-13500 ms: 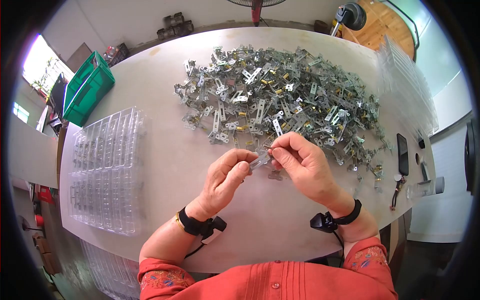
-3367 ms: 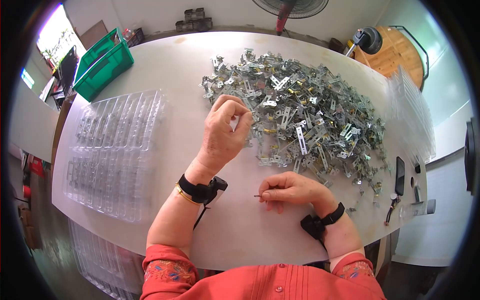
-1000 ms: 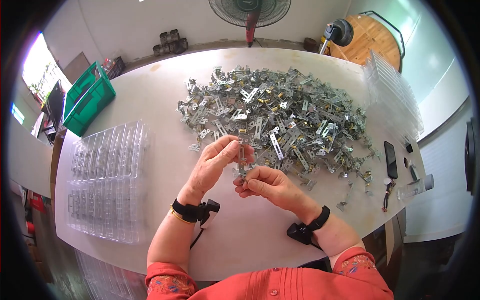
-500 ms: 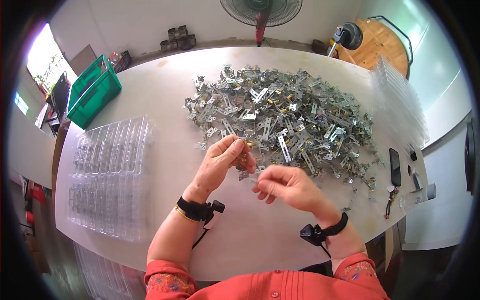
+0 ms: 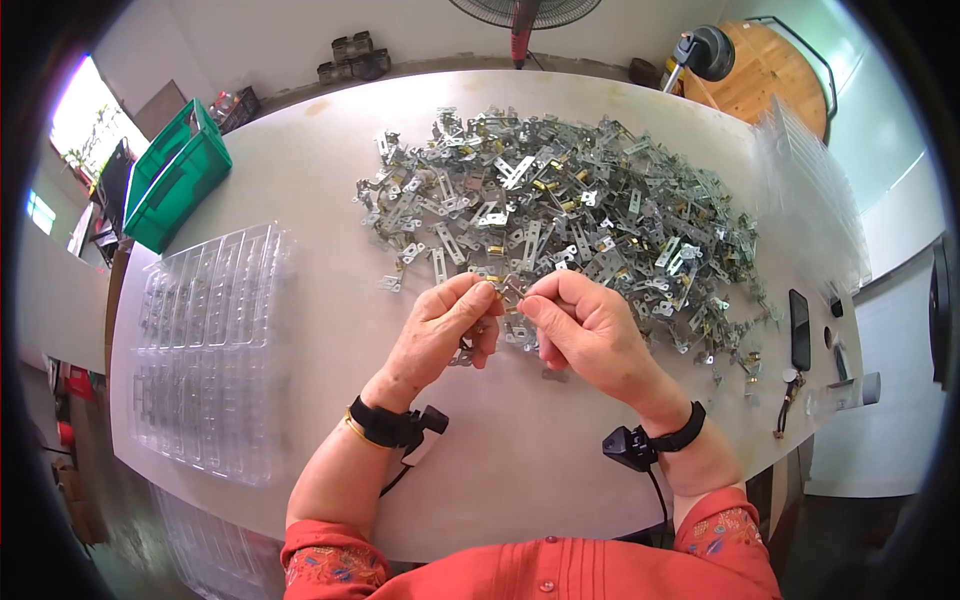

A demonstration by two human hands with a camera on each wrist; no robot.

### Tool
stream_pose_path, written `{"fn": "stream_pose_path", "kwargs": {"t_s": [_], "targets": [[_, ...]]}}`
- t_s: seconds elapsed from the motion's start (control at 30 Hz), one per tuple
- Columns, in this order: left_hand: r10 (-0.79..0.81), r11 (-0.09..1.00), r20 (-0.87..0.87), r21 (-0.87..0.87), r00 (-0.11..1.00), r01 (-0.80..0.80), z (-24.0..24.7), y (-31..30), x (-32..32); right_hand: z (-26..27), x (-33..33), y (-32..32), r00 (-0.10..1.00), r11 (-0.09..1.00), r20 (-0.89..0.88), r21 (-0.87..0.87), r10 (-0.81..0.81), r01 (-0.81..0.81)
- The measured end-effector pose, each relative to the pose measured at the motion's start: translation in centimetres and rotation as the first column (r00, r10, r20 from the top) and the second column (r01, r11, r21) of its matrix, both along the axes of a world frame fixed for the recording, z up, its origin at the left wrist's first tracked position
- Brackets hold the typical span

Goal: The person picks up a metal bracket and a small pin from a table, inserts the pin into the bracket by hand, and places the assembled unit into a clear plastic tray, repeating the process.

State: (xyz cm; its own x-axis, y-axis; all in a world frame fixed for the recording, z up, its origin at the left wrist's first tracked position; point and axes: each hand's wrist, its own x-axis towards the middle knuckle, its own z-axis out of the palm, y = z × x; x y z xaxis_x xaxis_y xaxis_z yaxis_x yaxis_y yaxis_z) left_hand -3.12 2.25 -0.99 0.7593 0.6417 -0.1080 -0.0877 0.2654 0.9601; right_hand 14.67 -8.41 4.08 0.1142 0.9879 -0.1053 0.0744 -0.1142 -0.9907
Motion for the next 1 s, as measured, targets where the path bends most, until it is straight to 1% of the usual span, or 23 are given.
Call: {"fn": "stream_pose_path", "kwargs": {"t_s": [0.23,0.27,0.33,0.4,0.53,0.6,0.67,0.73,0.83,0.9,0.93,1.0], "targets": [[0.045,0.995,-0.046,0.092,0.998,-0.041,0.3,-0.2,0.1,-0.5,0.5,-0.2,0.999,1.000,-0.024,-0.007,-0.023,0.023],[0.041,0.995,-0.045,0.091,0.998,-0.037,0.3,-0.2,0.1,-0.7,0.6,-0.2,1.000,1.000,-0.006,-0.017,-0.014,0.014],[0.063,0.986,-0.092,0.160,0.994,-0.048,0.1,-0.1,0.0,-0.5,0.6,-0.4,1.000,1.000,0.011,-0.027,-0.003,0.003],[0.053,0.984,-0.095,0.174,0.994,-0.035,0.0,-0.1,-0.1,0.0,0.5,-0.6,0.994,0.999,0.110,-0.039,-0.008,0.012],[0.021,0.972,-0.128,0.235,0.992,0.010,-0.1,-0.5,0.1,-0.3,0.4,-0.6,0.994,1.000,0.107,0.006,0.005,-0.006],[0.014,0.970,-0.127,0.244,0.992,0.018,-0.1,-0.7,0.1,-0.4,0.1,-0.7,0.999,1.000,0.034,0.004,0.021,-0.021],[0.006,0.967,-0.127,0.253,0.992,0.026,0.1,-0.9,0.1,-0.5,0.2,-0.7,1.000,0.999,0.010,-0.029,0.028,-0.028],[0.008,0.949,-0.158,0.312,0.987,0.042,0.4,-1.1,0.1,-0.4,0.2,-0.7,0.999,0.997,-0.015,-0.063,0.035,-0.035],[-0.005,0.939,-0.151,0.341,0.989,0.056,0.4,-1.2,0.2,-0.4,0.2,-0.8,0.999,0.995,-0.052,-0.104,0.001,-0.007],[-0.007,0.926,-0.138,0.373,0.990,0.058,0.2,-1.3,0.4,-1.1,0.5,-0.7,0.999,1.000,0.054,-0.003,0.003,-0.003],[-0.006,0.913,-0.126,0.405,0.992,0.057,0.1,-1.4,0.4,-1.1,0.6,-0.7,0.999,1.000,0.054,-0.002,0.001,-0.001],[-0.031,0.898,-0.136,0.431,0.990,0.087,0.1,-1.5,0.4,-1.2,0.6,-0.7,0.991,0.999,0.134,0.037,-0.020,0.016]]}}
